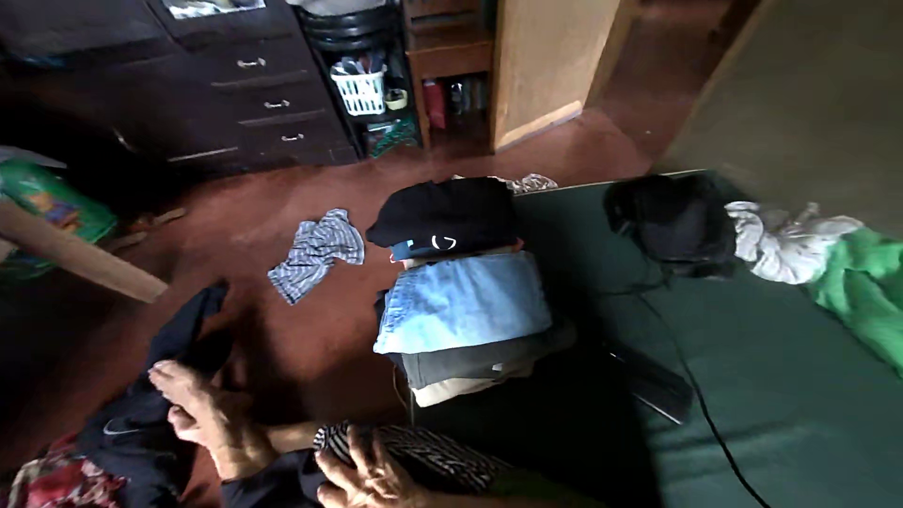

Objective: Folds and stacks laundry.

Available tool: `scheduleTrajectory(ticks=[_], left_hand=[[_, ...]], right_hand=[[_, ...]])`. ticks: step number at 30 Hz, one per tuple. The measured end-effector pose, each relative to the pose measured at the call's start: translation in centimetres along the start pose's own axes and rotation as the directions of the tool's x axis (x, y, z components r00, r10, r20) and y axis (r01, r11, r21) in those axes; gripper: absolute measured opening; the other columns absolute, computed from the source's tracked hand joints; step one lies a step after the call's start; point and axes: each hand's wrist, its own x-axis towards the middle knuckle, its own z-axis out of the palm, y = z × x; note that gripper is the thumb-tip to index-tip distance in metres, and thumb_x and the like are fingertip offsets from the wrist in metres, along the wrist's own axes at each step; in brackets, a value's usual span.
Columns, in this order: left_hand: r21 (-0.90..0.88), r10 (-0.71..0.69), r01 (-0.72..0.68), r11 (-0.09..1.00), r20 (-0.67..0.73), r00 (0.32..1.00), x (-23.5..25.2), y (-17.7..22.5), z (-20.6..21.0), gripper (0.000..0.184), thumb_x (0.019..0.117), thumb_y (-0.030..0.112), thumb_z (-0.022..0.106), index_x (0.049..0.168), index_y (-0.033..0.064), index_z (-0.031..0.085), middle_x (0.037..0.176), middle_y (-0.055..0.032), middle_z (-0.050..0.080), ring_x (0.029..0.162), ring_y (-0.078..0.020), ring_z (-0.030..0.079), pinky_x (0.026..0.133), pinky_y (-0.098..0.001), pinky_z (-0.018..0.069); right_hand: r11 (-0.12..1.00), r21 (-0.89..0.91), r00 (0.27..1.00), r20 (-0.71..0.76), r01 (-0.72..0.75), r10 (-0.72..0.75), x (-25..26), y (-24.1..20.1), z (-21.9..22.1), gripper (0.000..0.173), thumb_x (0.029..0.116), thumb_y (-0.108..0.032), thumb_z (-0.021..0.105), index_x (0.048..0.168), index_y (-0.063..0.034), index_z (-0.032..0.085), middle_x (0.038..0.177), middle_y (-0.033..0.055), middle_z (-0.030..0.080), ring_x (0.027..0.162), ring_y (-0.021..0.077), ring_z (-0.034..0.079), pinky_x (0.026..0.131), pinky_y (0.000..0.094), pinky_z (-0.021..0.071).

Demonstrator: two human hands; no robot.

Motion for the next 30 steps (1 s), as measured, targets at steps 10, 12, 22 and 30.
scheduleTrajectory(ticks=[10, 12, 22, 30], left_hand=[[0.091, 0.177, -0.177, 0.980, 0.011, 0.984, 2.1, 6.6, 1.5, 0.017, 0.0877, -0.010, 0.064, 0.096, -0.0241, 0.060, 0.090, -0.0284, 0.065, 0.075, -0.0064, 0.059, 0.075, -0.0102, 0.0474], [0.062, 0.158, -0.159, 0.985, 0.021, 0.987, 2.0, 6.3, 1.5, 0.017, 0.0875, -0.012, 0.062, 0.097, -0.0249, 0.058, 0.092, -0.0290, 0.064, 0.075, -0.0062, 0.059, 0.075, -0.0098, 0.0476], [0.367, -0.041, 0.013, 0.930, 0.069, 0.997, 1.5, 6.2, 0.5, 0.028, 0.0912, -0.001, 0.064, 0.113, -0.0184, 0.062, 0.117, -0.0340, 0.064, 0.099, -0.0279, 0.064, 0.090, -0.0254, 0.0501], [0.270, 0.008, -0.013, 0.963, 0.020, 1.000, 0.2, 5.8, 0.5, 0.024, 0.0886, -0.004, 0.066, 0.106, -0.0201, 0.064, 0.107, -0.0333, 0.067, 0.091, -0.0214, 0.066, 0.084, -0.0200, 0.0507]], right_hand=[[1.000, 0.012, 1.000, 0.012, 0.006, -0.006, 0.0, 0.1, 0.2, 0.043, 0.0973, -0.024, 0.065, 0.139, -0.0143, 0.062, 0.166, 0.0113, 0.032, 0.152, 0.0484, 0.022, 0.114, 0.0734, 0.0246], [1.000, 0.014, 1.000, 0.015, 0.011, -0.011, 0.0, 0.3, 0.1, 0.044, 0.0968, -0.024, 0.066, 0.139, -0.0145, 0.062, 0.166, 0.0119, 0.032, 0.152, 0.0487, 0.022, 0.115, 0.0731, 0.0236], [1.000, -0.014, 0.998, 0.055, 0.023, -0.023, 0.1, 0.7, 0.0, 0.062, 0.0872, -0.039, 0.078, 0.142, -0.0159, 0.060, 0.167, 0.0115, 0.029, 0.153, 0.0487, 0.019, 0.115, 0.0728, 0.0238], [0.999, -0.047, 0.993, 0.118, 0.012, -0.006, 0.3, 0.2, -0.4, 0.056, 0.0929, -0.030, 0.072, 0.144, -0.0152, 0.057, 0.169, 0.0115, 0.024, 0.154, 0.0484, 0.016, 0.113, 0.0745, 0.0236]])
